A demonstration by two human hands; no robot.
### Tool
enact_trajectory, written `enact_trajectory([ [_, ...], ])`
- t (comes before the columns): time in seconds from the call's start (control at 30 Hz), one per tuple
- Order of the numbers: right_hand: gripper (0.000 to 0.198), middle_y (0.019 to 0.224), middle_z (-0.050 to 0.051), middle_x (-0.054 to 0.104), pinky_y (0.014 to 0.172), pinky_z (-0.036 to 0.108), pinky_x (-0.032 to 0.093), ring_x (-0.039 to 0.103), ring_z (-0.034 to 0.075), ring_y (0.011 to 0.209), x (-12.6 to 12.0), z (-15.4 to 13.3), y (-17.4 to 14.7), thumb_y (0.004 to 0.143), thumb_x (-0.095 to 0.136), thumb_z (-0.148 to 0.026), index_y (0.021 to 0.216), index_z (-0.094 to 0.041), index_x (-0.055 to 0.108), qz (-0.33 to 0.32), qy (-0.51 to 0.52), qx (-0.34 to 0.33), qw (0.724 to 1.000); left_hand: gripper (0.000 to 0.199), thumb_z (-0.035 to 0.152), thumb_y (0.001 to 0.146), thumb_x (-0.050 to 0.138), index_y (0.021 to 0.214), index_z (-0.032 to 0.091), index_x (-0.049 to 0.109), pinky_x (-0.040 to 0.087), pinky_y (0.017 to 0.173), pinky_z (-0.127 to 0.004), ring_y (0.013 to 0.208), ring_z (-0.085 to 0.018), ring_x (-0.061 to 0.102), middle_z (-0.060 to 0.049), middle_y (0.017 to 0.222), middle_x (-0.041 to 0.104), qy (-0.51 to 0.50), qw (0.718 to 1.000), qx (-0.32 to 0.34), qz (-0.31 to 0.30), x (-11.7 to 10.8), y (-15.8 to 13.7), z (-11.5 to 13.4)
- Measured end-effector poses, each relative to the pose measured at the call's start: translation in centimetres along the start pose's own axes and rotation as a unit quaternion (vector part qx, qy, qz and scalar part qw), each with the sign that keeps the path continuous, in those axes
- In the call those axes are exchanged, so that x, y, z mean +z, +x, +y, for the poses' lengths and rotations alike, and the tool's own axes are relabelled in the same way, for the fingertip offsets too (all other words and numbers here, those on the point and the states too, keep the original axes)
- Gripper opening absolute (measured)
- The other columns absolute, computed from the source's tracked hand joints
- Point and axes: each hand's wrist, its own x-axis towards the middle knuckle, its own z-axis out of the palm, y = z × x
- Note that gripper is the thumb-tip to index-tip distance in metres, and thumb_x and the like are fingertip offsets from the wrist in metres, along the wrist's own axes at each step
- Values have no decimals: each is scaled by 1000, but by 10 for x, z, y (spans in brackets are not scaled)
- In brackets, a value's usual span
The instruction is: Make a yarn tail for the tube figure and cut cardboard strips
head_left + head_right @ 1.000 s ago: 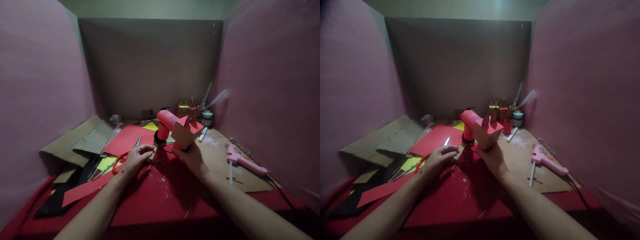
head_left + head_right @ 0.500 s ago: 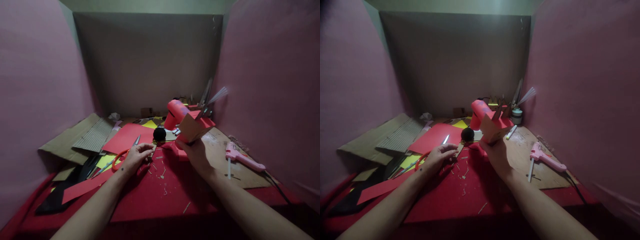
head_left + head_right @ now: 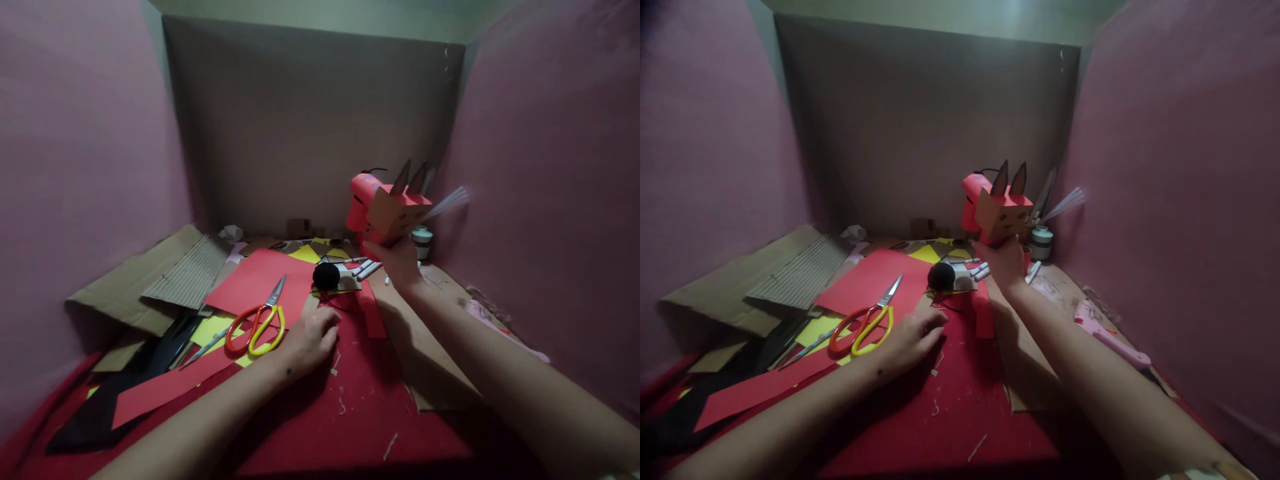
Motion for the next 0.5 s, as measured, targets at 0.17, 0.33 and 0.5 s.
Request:
enact_trajectory([
  [0.17,51,91,16,69,67,38,46,63,32,86,38,6,23,54,73,-46,93,-16,58,23,-58,31,998,21,19,78,49,86,21,68,45,70,-28,76,-19,62,-5,84,70,56,998,42,-8,-12,13,16],
  [0.33,48,83,14,69,65,37,47,64,31,79,48,18,35,53,73,-49,86,-16,60,10,-81,29,996,22,18,82,49,90,17,69,46,74,-31,85,-22,64,-7,85,69,143,988,-37,49,-63,88,-1],
  [0.5,51,83,13,69,65,36,47,65,29,78,54,26,48,53,74,-48,89,-15,59,13,-101,26,994,34,32,86,56,116,17,54,50,81,-40,99,-21,58,-9,116,57,240,960,-143,-7,-73,196,-43],
])
